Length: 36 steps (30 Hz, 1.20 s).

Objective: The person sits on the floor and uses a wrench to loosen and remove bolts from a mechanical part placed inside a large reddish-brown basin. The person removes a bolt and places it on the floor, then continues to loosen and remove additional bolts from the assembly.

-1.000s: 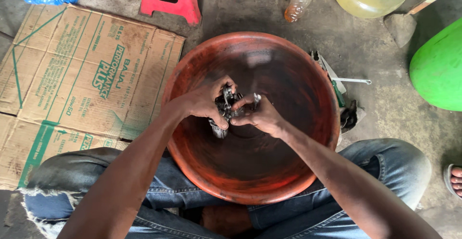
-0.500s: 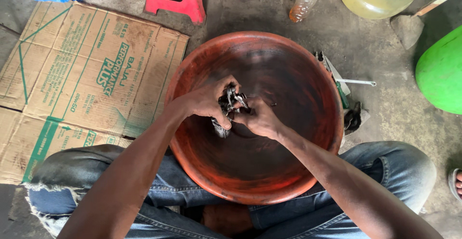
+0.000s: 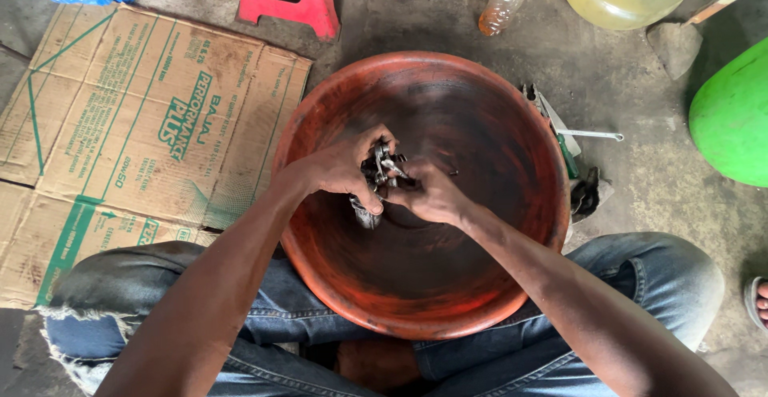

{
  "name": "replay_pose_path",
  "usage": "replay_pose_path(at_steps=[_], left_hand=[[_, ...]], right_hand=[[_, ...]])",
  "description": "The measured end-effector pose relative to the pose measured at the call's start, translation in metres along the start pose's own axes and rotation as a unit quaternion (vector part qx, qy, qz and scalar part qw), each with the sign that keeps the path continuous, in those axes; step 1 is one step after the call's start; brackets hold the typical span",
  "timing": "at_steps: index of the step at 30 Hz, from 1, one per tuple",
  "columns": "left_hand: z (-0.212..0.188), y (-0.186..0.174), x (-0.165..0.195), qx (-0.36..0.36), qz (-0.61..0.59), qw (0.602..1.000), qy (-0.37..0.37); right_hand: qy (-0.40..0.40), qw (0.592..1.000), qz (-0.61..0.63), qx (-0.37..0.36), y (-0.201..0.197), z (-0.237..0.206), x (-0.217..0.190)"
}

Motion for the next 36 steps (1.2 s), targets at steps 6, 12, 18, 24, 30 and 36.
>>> replay_pose_path(at_steps=[6,12,18,24,30,36], left_hand=[[-0.001,0.000,0.002,0.011,0.041,0.999,-0.015],[0.000,0.001,0.002,-0.007,-0.052,0.998,0.024],[0.001,0.000,-0.002,0.002,-0.007,1.000,0.009],[0.002,0.000,-0.001,0.028,0.022,0.997,0.070],[0.000,0.000,-0.002,0.010,-0.017,1.000,0.023],[-0.002,0.000,0.004,0.019,0.048,0.998,-0.021]], right_hand=[[0.020,1.000,0.001,0.016,0.000,-0.002,-0.004],[0.037,0.999,-0.008,0.013,-0.001,-0.002,-0.005],[0.031,0.996,0.083,0.017,0.004,-0.003,0.005],[0.090,0.993,0.066,0.027,-0.002,-0.004,0.010],[0.017,0.999,0.032,0.027,0.005,-0.002,0.015],[0.124,0.989,0.068,0.035,-0.002,-0.002,0.018]])
Point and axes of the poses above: each hand's wrist, its own z-axis towards the middle knuckle, its own y-axis out of the palm, x = y × z, the point moved 2 cm from there along z, towards the middle knuckle, and after that the axes turned 15 degrees about x, right-handed, at the moved point
